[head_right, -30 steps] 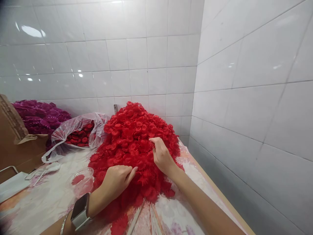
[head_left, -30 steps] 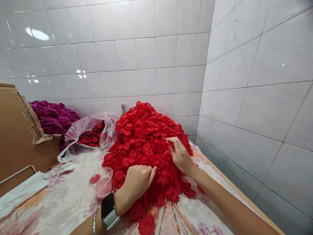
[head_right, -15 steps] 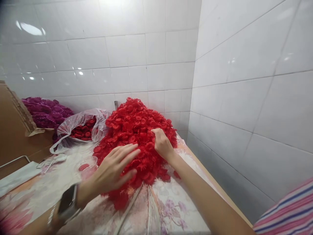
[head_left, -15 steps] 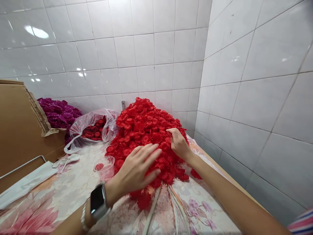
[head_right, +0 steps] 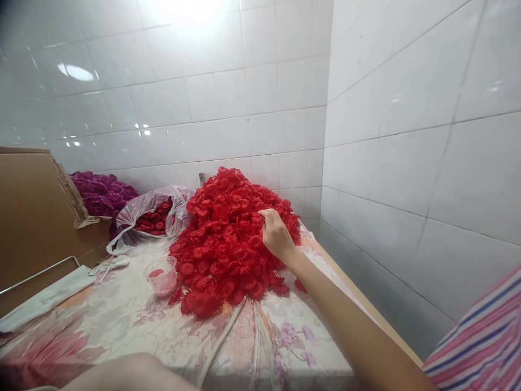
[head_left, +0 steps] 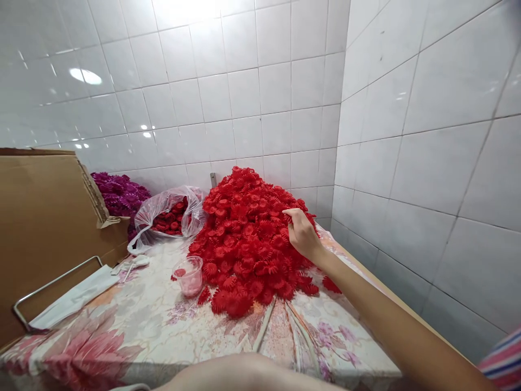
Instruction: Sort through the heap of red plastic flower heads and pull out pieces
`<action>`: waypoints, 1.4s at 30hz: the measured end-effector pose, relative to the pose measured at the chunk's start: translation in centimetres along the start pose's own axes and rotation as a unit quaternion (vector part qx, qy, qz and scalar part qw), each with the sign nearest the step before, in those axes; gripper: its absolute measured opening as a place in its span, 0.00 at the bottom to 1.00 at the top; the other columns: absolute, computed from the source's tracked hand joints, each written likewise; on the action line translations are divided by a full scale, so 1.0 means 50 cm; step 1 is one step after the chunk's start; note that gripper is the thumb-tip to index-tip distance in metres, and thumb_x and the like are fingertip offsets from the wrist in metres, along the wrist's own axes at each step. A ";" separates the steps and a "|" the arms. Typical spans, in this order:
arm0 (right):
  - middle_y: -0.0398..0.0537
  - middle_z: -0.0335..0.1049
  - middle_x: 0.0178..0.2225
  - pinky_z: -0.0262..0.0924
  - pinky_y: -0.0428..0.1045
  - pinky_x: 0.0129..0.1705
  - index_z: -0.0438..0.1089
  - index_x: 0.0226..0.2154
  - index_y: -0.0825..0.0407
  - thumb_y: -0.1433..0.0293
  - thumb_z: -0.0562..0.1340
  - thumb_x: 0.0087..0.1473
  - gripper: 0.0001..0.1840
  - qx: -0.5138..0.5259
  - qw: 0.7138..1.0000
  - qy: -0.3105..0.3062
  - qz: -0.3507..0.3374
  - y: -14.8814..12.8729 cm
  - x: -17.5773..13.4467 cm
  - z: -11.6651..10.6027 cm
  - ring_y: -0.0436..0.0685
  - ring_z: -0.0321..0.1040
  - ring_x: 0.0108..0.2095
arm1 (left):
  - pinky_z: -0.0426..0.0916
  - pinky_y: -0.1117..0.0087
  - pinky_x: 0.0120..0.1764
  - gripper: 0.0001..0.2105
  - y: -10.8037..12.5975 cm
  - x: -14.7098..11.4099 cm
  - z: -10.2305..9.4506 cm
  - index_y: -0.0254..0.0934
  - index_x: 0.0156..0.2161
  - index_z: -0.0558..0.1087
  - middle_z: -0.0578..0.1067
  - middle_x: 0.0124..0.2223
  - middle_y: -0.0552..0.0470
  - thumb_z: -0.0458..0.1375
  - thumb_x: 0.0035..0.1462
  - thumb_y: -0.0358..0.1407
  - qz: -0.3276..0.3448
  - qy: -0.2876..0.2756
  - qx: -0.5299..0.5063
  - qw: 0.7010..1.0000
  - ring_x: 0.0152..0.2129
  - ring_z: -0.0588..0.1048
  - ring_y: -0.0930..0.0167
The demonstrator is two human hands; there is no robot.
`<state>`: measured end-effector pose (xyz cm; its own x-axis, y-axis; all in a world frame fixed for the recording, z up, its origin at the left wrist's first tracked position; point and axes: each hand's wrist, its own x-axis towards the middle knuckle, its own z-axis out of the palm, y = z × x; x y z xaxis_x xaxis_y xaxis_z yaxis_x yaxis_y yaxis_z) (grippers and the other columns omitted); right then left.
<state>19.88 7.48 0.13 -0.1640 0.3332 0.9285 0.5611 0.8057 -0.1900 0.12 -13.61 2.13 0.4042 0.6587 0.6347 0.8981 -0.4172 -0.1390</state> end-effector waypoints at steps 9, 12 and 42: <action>0.49 0.68 0.29 0.64 0.52 0.34 0.61 0.41 0.53 0.76 0.46 0.54 0.14 0.087 0.991 -0.063 0.083 -0.055 0.017 0.003 0.55 0.67 0.29 | 0.55 0.56 0.56 0.18 -0.045 0.144 0.083 0.29 0.52 0.64 0.67 0.54 0.41 0.46 0.57 0.29 0.228 -0.020 0.056 0.972 0.54 0.60 0.61; 0.44 0.66 0.22 0.63 0.48 0.29 0.63 0.40 0.53 0.75 0.47 0.54 0.13 0.106 0.983 -0.109 0.104 -0.073 0.009 0.003 0.53 0.66 0.22 | 0.61 0.57 0.51 0.15 -0.090 0.194 0.149 0.28 0.47 0.67 0.71 0.49 0.39 0.46 0.56 0.27 0.114 0.009 -0.006 0.993 0.49 0.67 0.61; 0.40 0.62 0.15 0.55 0.44 0.23 0.68 0.26 0.52 0.70 0.52 0.54 0.12 0.161 0.944 -0.216 0.191 -0.137 0.002 0.013 0.49 0.58 0.17 | 0.66 0.72 0.37 0.05 -0.114 0.169 0.187 0.38 0.34 0.70 0.75 0.34 0.54 0.54 0.53 0.35 -0.133 0.002 -0.438 0.889 0.31 0.73 0.72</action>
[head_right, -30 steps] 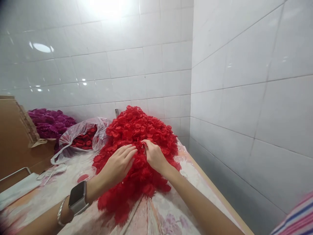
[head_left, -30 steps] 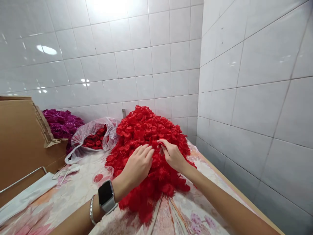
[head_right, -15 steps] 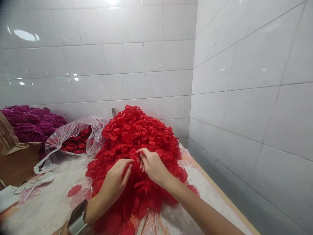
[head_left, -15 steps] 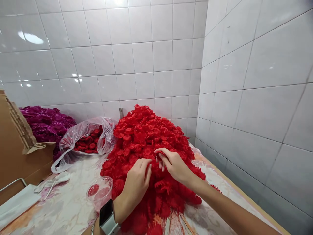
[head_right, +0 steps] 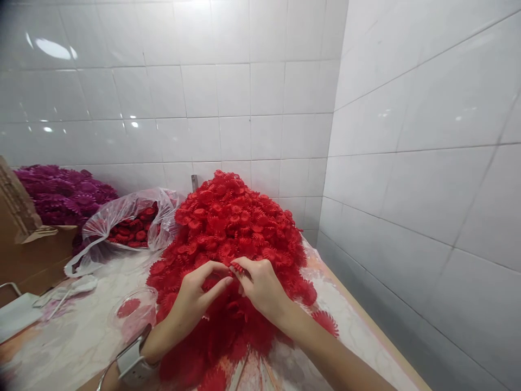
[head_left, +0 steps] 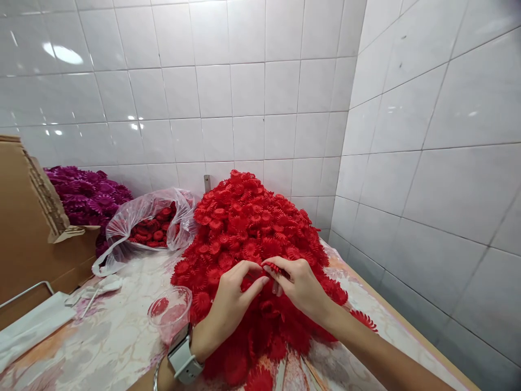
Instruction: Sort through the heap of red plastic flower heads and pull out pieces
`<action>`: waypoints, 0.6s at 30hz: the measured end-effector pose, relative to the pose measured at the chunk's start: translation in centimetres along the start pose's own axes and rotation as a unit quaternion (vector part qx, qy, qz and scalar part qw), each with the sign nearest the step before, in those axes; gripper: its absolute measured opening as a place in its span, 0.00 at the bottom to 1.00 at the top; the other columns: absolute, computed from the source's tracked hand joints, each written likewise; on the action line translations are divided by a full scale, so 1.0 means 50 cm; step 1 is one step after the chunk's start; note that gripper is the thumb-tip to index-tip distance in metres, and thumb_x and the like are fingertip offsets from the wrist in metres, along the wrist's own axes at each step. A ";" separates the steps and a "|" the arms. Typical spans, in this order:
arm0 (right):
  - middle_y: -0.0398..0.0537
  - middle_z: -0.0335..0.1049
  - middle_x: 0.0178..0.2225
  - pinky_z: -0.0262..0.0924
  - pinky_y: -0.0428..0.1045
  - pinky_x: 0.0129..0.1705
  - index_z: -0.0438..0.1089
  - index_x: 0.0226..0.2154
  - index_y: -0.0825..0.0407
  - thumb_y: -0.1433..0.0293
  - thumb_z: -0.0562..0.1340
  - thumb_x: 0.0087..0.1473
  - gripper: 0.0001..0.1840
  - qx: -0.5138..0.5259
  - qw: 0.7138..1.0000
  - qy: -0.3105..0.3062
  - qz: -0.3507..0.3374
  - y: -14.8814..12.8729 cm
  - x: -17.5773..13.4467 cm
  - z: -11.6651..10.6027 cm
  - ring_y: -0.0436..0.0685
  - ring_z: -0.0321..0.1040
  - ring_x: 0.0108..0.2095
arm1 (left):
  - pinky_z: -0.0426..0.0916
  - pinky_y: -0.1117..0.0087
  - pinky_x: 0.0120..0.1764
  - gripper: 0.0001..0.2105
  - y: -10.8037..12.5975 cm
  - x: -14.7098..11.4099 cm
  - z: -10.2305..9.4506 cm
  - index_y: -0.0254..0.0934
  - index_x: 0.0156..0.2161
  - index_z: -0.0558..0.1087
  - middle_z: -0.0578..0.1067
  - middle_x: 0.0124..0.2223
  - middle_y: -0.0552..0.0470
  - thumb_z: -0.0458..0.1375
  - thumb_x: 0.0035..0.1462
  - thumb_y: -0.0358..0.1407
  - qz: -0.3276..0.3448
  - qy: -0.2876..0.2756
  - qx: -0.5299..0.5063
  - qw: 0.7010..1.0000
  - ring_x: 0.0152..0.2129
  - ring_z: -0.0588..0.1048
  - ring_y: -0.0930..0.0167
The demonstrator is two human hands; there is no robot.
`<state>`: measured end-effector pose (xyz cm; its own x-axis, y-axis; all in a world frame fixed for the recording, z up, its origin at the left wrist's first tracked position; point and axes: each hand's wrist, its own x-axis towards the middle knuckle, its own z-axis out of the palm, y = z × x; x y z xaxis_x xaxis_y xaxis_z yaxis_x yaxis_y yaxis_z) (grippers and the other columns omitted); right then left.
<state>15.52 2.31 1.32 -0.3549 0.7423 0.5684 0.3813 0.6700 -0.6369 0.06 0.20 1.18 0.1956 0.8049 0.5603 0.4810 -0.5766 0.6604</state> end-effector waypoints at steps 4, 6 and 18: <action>0.38 0.58 0.13 0.51 0.44 0.20 0.67 0.21 0.54 0.63 0.55 0.53 0.15 0.019 0.999 0.012 0.031 -0.005 -0.002 -0.004 0.47 0.55 0.15 | 0.67 0.72 0.37 0.05 -0.001 -0.003 0.004 0.38 0.35 0.70 0.76 0.35 0.54 0.56 0.51 0.36 -0.001 -0.009 -0.038 0.999 0.32 0.73 0.71; 0.38 0.56 0.11 0.50 0.44 0.19 0.64 0.17 0.53 0.60 0.56 0.52 0.18 0.007 0.998 0.008 0.058 -0.010 -0.002 -0.005 0.47 0.54 0.14 | 0.67 0.72 0.37 0.06 -0.005 -0.004 0.005 0.38 0.34 0.70 0.76 0.34 0.54 0.58 0.49 0.35 0.011 -0.013 -0.034 0.999 0.32 0.73 0.71; 0.58 0.68 0.47 0.61 0.53 0.44 0.60 0.50 0.59 0.75 0.45 0.55 0.21 -0.187 0.981 -0.034 -0.035 -0.001 -0.009 0.004 0.60 0.66 0.46 | 0.63 0.74 0.28 0.09 -0.010 -0.004 0.004 0.36 0.26 0.68 0.73 0.27 0.54 0.49 0.54 0.35 0.021 0.045 0.104 0.993 0.23 0.69 0.73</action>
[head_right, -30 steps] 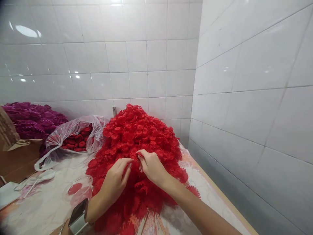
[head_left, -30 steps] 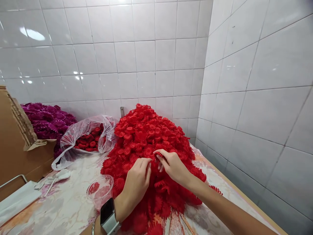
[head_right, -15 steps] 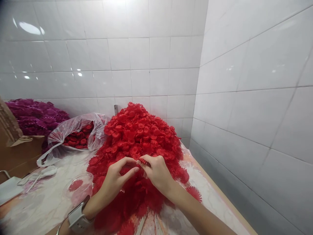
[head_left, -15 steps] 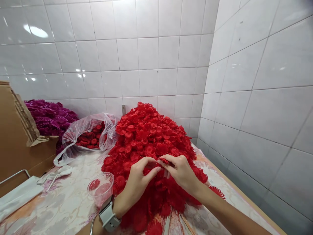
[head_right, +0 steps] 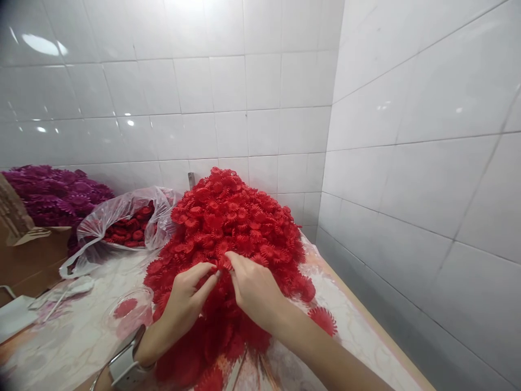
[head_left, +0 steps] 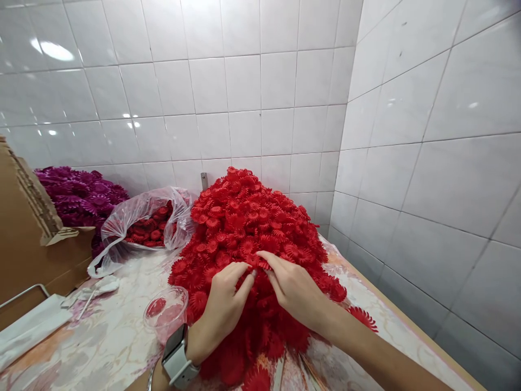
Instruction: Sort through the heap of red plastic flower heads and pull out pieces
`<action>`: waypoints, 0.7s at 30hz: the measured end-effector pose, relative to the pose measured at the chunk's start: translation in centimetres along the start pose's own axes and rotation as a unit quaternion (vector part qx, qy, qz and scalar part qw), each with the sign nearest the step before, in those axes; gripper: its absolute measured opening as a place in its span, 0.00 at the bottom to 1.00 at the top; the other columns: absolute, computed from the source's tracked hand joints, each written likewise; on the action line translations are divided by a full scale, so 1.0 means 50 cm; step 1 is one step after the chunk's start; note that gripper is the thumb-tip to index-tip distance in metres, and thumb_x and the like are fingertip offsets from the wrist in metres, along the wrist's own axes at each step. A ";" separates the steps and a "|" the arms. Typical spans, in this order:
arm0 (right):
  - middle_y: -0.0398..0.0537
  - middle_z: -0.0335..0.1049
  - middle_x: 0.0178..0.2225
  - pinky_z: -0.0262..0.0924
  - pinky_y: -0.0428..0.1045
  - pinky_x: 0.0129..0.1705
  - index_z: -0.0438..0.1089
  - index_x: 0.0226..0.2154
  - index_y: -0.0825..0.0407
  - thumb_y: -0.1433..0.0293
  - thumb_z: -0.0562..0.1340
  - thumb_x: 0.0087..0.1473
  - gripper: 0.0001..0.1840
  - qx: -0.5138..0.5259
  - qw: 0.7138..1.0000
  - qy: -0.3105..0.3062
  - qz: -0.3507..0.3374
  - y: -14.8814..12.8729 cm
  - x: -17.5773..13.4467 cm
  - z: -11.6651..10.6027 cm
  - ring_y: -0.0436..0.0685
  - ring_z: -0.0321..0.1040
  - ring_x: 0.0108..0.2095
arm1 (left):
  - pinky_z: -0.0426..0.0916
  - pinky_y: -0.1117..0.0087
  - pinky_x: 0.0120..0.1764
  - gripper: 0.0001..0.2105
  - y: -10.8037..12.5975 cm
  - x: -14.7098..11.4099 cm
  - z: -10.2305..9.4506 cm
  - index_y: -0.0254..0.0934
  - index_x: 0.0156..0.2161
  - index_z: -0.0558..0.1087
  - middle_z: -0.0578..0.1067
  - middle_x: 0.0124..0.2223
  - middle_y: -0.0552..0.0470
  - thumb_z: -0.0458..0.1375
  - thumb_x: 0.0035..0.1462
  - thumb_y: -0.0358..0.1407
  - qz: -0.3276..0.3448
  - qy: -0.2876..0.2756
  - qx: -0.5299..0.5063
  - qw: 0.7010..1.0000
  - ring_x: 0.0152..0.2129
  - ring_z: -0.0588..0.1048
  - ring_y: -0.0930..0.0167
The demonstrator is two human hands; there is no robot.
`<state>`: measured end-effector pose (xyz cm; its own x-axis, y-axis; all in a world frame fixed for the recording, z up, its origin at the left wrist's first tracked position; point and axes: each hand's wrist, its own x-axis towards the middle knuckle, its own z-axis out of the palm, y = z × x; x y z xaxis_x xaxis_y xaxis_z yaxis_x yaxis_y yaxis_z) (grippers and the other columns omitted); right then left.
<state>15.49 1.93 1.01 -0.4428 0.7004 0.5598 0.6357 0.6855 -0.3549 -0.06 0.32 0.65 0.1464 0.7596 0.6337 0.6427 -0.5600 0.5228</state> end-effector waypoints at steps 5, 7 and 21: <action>0.58 0.71 0.35 0.61 0.55 0.37 0.63 0.45 0.59 0.75 0.45 0.53 0.19 -0.063 0.973 0.154 0.161 0.045 0.022 -0.052 0.61 0.69 0.34 | 0.59 0.73 0.25 0.13 -0.013 0.006 -0.003 0.38 0.21 0.61 0.66 0.21 0.56 0.47 0.55 0.37 -0.028 0.038 0.103 0.994 0.19 0.65 0.73; 0.49 0.70 0.27 0.61 0.51 0.32 0.62 0.45 0.54 0.69 0.45 0.56 0.18 0.012 0.971 0.151 0.184 0.047 0.025 -0.069 0.57 0.67 0.29 | 0.61 0.70 0.27 0.08 -0.029 0.011 0.001 0.38 0.25 0.62 0.67 0.24 0.55 0.49 0.53 0.37 -0.051 0.051 0.142 0.987 0.22 0.67 0.70; 0.41 0.64 0.17 0.59 0.45 0.24 0.66 0.39 0.55 0.71 0.47 0.57 0.14 0.234 0.969 -0.027 0.078 0.017 0.005 -0.003 0.49 0.63 0.17 | 0.67 0.72 0.37 0.06 0.004 0.007 -0.001 0.39 0.36 0.70 0.75 0.35 0.53 0.52 0.54 0.35 -0.002 -0.025 -0.058 0.998 0.32 0.73 0.71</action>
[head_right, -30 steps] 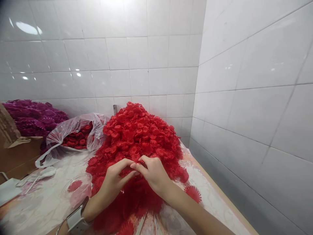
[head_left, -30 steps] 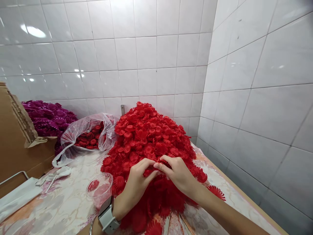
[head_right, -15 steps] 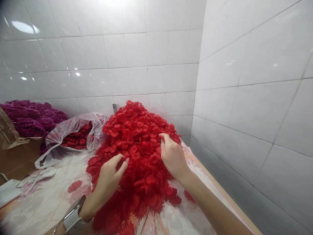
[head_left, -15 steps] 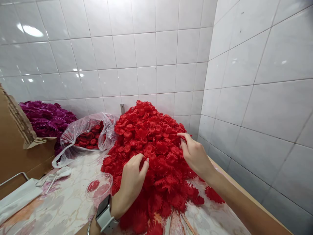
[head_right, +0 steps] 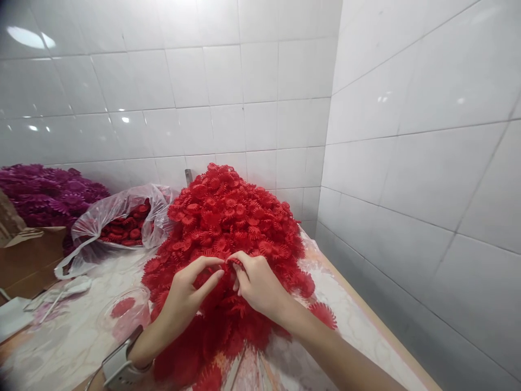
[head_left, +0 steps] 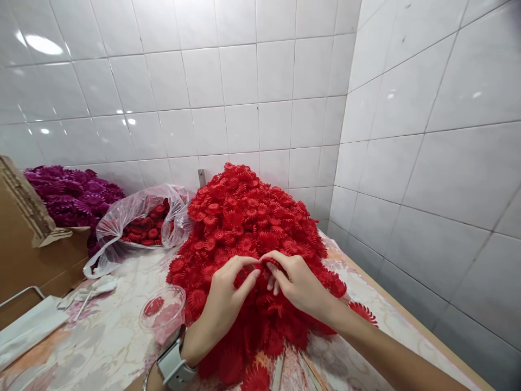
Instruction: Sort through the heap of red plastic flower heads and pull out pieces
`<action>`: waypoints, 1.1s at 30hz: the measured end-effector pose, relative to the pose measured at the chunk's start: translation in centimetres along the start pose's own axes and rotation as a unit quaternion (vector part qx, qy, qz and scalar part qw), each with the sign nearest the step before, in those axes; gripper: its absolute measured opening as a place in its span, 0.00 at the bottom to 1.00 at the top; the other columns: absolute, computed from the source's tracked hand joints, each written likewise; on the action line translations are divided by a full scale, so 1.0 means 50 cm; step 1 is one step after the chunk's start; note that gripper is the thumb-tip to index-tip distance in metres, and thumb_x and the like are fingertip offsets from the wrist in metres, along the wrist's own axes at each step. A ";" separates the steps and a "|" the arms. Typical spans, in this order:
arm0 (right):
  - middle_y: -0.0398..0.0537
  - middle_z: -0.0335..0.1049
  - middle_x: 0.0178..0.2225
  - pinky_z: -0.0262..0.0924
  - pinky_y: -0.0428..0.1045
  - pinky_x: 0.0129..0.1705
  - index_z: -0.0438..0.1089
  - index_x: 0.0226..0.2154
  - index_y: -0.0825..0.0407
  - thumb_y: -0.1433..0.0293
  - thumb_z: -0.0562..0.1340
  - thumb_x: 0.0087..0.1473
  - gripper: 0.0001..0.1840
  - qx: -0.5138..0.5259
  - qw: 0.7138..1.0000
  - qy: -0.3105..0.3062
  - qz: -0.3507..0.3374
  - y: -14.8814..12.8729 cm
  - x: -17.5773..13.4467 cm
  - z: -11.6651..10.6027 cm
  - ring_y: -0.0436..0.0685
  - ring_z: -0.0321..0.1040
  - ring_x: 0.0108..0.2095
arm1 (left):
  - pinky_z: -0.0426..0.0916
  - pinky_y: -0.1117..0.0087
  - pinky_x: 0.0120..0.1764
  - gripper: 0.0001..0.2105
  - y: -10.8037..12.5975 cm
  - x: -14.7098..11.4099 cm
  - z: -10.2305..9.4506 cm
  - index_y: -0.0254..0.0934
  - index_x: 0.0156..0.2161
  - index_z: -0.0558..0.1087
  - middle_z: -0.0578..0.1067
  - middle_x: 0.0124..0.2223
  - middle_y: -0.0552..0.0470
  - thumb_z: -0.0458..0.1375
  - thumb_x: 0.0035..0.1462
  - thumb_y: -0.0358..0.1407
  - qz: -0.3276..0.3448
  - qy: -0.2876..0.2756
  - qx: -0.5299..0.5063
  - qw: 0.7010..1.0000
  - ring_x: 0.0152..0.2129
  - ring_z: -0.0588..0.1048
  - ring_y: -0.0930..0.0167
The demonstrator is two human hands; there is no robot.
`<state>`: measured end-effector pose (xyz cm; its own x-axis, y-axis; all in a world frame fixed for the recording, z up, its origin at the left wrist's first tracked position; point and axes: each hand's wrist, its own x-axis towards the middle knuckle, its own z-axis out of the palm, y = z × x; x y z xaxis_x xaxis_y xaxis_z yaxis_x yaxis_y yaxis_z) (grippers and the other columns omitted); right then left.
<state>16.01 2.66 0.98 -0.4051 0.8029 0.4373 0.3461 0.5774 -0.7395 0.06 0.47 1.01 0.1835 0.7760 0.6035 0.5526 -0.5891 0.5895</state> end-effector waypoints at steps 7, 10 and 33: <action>0.42 0.66 0.19 0.57 0.44 0.23 0.69 0.33 0.53 0.72 0.52 0.55 0.11 -0.039 0.998 0.042 -0.037 -0.007 -0.006 0.007 0.48 0.61 0.18 | 0.67 0.72 0.38 0.05 -0.001 -0.009 0.002 0.39 0.35 0.71 0.75 0.35 0.53 0.55 0.53 0.34 0.025 -0.012 -0.019 0.999 0.33 0.73 0.72; 0.41 0.65 0.17 0.56 0.44 0.23 0.70 0.28 0.53 0.67 0.55 0.54 0.11 -0.026 0.998 0.052 -0.012 -0.016 -0.006 0.001 0.48 0.60 0.17 | 0.67 0.71 0.38 0.05 0.004 -0.010 0.002 0.38 0.35 0.72 0.76 0.36 0.51 0.56 0.52 0.34 0.025 -0.008 -0.019 0.999 0.33 0.73 0.71; 0.44 0.70 0.23 0.60 0.48 0.28 0.65 0.41 0.54 0.66 0.49 0.56 0.15 0.037 0.994 0.069 0.074 0.019 0.024 -0.062 0.50 0.63 0.20 | 0.58 0.74 0.24 0.15 -0.029 0.013 -0.010 0.38 0.23 0.61 0.64 0.22 0.58 0.56 0.46 0.47 -0.102 0.065 0.148 0.982 0.19 0.63 0.74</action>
<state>18.48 4.62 2.37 -0.2332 0.8941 0.3823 0.3284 0.4424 -0.8345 -1.03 1.72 0.82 -0.0495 0.8246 0.5635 0.7829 -0.3183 0.5346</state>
